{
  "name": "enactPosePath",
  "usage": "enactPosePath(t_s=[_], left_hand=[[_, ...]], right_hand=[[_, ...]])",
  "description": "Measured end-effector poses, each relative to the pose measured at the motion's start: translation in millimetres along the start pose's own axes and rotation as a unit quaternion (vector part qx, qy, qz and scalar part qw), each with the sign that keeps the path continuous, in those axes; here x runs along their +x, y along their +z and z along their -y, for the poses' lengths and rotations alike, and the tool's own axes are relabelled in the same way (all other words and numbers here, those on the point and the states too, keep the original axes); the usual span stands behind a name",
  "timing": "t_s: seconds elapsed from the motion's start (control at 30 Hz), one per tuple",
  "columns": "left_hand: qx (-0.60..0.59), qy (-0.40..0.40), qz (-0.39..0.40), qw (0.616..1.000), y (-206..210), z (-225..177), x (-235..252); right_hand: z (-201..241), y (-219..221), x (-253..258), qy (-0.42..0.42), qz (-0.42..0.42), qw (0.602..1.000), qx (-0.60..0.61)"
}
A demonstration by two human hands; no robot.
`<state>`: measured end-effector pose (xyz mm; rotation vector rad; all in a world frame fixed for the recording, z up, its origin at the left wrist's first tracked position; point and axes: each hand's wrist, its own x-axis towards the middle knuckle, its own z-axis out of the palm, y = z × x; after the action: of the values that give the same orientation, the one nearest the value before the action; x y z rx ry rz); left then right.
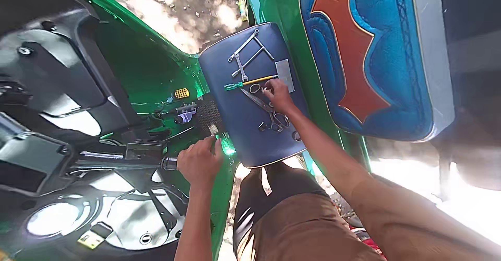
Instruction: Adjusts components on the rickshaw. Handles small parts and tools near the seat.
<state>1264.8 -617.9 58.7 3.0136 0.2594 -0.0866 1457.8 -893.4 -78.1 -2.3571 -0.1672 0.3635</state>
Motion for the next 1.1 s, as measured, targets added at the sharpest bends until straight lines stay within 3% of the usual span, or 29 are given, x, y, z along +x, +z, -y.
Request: enactPosePath(t_s=[0.07,0.13,0.37,0.43,0.5,0.57,0.63,0.7,0.87,1.0,1.1], left_hand=[[0.012,0.007,0.007,1.000,-0.9,-1.1,1.4],[0.025,0.008,0.019,0.999,-1.6,-2.9,3.5],[0.036,0.002,0.036,0.999,-2.4,-4.2,5.0],[0.037,-0.004,0.036,0.999,-3.3,-4.8,4.5],[0.039,-0.002,0.036,0.999,-4.8,-6.6,5.4],[0.041,0.000,0.038,0.998,-5.9,-8.6,7.9],[0.047,-0.009,0.049,0.998,-7.0,-7.9,6.5],[0.051,-0.023,0.060,0.997,-11.3,-5.6,3.6],[0.008,-0.020,0.102,0.995,-12.7,-15.3,5.2],[0.033,-0.038,0.159,0.986,-20.4,-16.3,6.6],[0.042,-0.047,0.127,0.990,-17.9,-19.2,4.3]], right_hand=[[-2.0,-6.4,0.8,0.137,-0.072,0.979,0.136],[-6.2,-10.4,11.0,0.215,-0.087,0.954,0.191],[2.9,-0.8,37.1,0.180,-0.027,0.983,-0.005],[7.3,-1.4,37.4,0.186,-0.027,0.982,0.001],[8.0,-7.9,30.5,0.201,-0.071,0.972,0.094],[9.7,-15.1,20.6,0.226,-0.105,0.919,0.305],[20.6,-23.8,2.2,0.246,-0.076,0.800,0.542],[40.2,-35.4,-19.3,0.266,-0.023,0.722,0.639],[91.0,-85.8,-50.5,0.233,0.023,0.704,0.671],[145.3,-132.7,-51.6,0.155,0.033,0.722,0.674],[180.8,-173.6,-56.6,0.096,0.011,0.706,0.702]])
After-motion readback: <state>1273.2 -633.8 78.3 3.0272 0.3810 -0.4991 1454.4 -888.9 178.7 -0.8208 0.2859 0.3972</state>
